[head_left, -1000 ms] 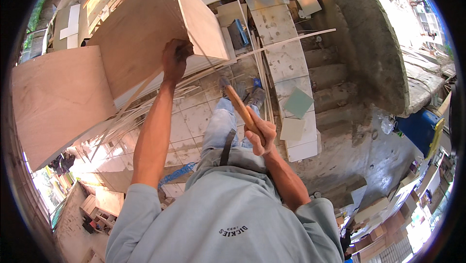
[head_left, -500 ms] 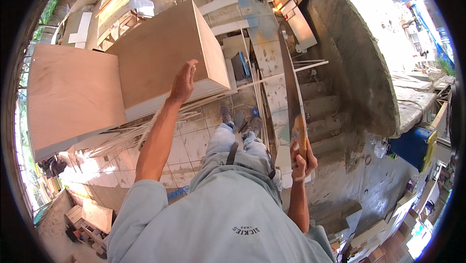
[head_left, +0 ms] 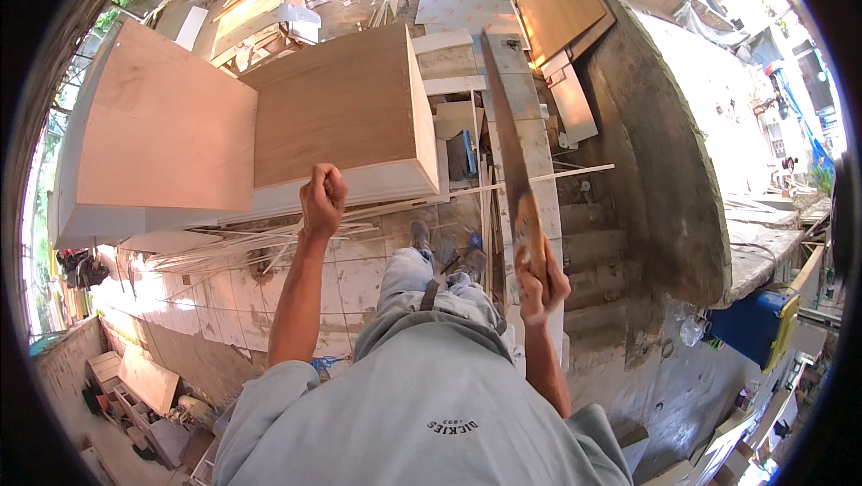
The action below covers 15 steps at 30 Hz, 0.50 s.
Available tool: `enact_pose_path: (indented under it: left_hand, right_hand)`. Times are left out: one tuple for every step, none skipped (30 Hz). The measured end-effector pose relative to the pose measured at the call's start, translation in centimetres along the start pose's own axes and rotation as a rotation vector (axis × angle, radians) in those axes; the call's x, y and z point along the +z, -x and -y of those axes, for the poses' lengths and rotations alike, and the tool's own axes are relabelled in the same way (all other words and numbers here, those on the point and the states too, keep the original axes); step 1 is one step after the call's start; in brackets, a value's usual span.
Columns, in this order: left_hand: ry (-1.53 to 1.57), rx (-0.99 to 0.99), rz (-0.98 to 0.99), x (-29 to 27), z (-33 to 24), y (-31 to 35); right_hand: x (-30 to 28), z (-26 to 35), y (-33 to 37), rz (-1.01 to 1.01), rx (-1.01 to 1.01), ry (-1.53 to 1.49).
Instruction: The person sands multiple long wooden strips using a sanding block by hand while kneeling on a tiled floor. They then measure one strip against a wooden cabinet, mark the wood with a pen, and cut the strip using a hand saw.
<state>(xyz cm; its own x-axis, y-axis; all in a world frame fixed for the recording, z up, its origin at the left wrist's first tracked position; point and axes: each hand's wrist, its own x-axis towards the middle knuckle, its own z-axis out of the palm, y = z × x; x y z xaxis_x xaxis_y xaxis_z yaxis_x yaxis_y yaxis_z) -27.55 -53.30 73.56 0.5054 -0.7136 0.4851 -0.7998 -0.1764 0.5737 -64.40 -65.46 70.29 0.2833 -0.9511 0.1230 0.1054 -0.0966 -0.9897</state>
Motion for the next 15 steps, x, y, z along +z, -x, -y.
enact_pose_path:
  left_hand:
    - [-0.003,0.027,0.012,-0.5,-0.3,0.0]
    - [0.001,0.054,0.025,-0.6,-0.4,0.1]
    - [0.042,0.009,0.052,-1.1,-0.3,0.3]
    - [0.051,-0.015,0.074,-1.7,-0.4,0.5]
    - [0.065,-0.038,0.097,-1.9,-0.6,0.5]
    - [0.081,-0.056,0.116,-2.1,-0.8,0.4]
    - [0.122,-0.099,0.146,-2.4,-1.0,0.5]
    - [0.146,-0.143,0.179,-3.1,-1.1,0.7]
    - [0.171,-0.191,0.209,-3.9,-1.1,1.0]
    - [0.242,-0.196,0.162,-4.5,-1.0,1.2]
    - [0.326,-0.198,0.122,-4.3,-1.1,1.2]
    - [0.406,-0.203,0.082,-4.7,-1.5,0.8]
    - [0.384,-0.153,0.102,-5.9,-1.9,0.4]
    - [0.424,-0.153,0.108,-6.8,-1.7,0.2]
    - [0.467,-0.154,0.116,-7.6,-1.3,0.2]
  right_hand:
    - [1.1,0.2,-0.9,0.056,-0.073,0.055]
    - [2.6,1.3,-2.0,0.109,-0.148,0.116]
    - [4.3,2.0,-2.8,0.163,-0.224,0.170]
    - [6.1,1.9,-3.1,0.218,-0.246,0.205]
    - [7.8,1.3,-3.4,0.268,-0.270,0.244]
    - [9.7,0.9,-3.9,0.317,-0.300,0.285]
    - [11.7,0.5,-4.4,0.335,-0.408,0.345]
    - [14.3,-0.1,-4.7,0.350,-0.511,0.390]
    - [16.7,-0.6,-4.9,0.367,-0.616,0.436]
    - [18.9,-1.1,-5.1,0.393,-0.649,0.460]
    - [20.6,-1.9,-5.3,0.413,-0.677,0.500]
    - [22.3,-2.6,-5.3,0.435,-0.704,0.536]
    - [24.0,-4.1,-5.3,0.478,-0.688,0.594]
    - [25.8,-4.7,-5.2,0.488,-0.719,0.657]
    - [27.5,-5.3,-5.1,0.496,-0.747,0.724]
